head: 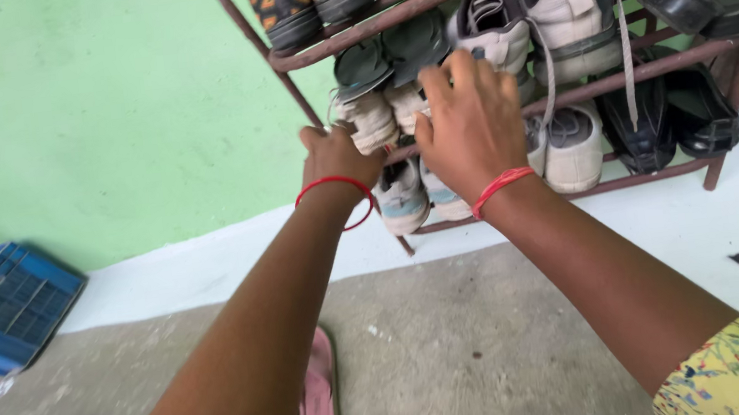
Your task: The person wipes several pairs of shoes and flip-flops with a cloth. They handle grey sneakers, black shoes, black flip-flops, and pink flip-flops, wiping each pair and then placing them on a metal shoe rack.
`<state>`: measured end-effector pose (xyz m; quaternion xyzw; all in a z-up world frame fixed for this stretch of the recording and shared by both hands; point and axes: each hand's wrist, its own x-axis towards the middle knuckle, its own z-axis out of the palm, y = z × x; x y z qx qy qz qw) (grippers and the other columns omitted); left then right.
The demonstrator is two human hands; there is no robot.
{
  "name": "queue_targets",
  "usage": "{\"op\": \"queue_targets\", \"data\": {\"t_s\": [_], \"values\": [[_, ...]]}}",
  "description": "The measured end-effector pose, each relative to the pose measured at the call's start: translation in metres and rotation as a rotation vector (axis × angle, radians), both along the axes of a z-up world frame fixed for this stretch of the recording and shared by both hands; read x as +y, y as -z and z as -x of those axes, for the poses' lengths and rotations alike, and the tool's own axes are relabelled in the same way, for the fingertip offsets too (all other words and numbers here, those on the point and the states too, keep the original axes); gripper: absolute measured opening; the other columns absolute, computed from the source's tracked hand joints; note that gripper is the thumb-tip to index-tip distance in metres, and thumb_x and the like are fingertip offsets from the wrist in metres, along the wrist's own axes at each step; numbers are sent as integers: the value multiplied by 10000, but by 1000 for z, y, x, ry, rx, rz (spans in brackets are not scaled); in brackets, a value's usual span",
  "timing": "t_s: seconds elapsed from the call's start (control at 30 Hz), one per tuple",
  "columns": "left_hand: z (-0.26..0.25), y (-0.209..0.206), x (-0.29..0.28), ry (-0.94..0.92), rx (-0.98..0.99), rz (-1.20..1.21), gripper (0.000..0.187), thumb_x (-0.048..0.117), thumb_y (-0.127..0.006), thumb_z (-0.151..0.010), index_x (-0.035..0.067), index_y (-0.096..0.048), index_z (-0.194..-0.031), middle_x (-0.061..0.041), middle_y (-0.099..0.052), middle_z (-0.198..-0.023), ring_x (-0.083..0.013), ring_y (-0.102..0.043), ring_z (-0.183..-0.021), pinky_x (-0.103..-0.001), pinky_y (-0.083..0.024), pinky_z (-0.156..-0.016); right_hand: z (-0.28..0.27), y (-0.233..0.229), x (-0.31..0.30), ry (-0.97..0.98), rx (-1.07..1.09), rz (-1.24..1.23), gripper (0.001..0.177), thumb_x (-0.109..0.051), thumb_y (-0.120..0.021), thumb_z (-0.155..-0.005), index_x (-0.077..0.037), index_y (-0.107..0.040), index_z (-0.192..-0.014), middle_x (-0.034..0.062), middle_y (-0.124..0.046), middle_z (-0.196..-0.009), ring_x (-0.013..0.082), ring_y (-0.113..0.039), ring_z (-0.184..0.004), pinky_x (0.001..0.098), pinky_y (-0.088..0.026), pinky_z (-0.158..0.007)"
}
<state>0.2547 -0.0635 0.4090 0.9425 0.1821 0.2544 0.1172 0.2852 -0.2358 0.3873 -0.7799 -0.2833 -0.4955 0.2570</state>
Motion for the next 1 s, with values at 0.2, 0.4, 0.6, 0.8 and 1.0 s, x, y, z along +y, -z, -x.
{"op": "queue_targets", "data": {"t_s": [0.2, 0.4, 0.6, 0.8, 1.0], "values": [[91, 22, 26, 73, 195, -92, 642, 458, -830, -788, 54, -657, -1257, -229, -506, -1329, -412, -655, -1098, -438, -525, -986, 57, 17, 41, -243, 535, 52, 167, -232, -735, -889, -87, -722, -971, 142, -662, -1095, 367, -657, -985, 498, -523, -857], [179, 81, 75, -154, 136, 157, 499, 444, -790, -834, 80, -702, -1164, -185, -549, -1317, -369, -683, -1064, -441, -544, -951, 109, 53, 109, -402, 684, 200, 207, -291, -760, -826, -106, -753, -920, 136, -705, -1070, 343, -682, -975, 468, -546, -825], [272, 193, 135, -300, 134, 239, 378, 375, -737, -876, 124, -718, -1157, -184, -581, -1287, -393, -664, -1090, -473, -538, -944, 166, 123, 147, -359, 1057, 524, 219, -334, -702, -902, -125, -737, -957, 139, -786, -895, 307, -749, -917, 420, -575, -894], [350, 283, 178, -362, 257, 297, 474, 341, -784, -816, 147, -671, -1233, -178, -565, -1297, -406, -633, -1126, -503, -534, -925, 204, 209, 172, -408, 1087, 598, 170, -288, -712, -878, -130, -764, -913, 110, -758, -974, 301, -735, -935, 422, -577, -878], [360, 341, 225, -553, 305, 424, 492, 380, -806, -829, 133, -676, -1234, -168, -593, -1327, -382, -685, -1093, -466, -551, -951, 215, 294, 195, -459, 1139, 689, 210, -275, -730, -872, -122, -737, -1015, 103, -698, -1070, 298, -734, -941, 420, -578, -870]]}}
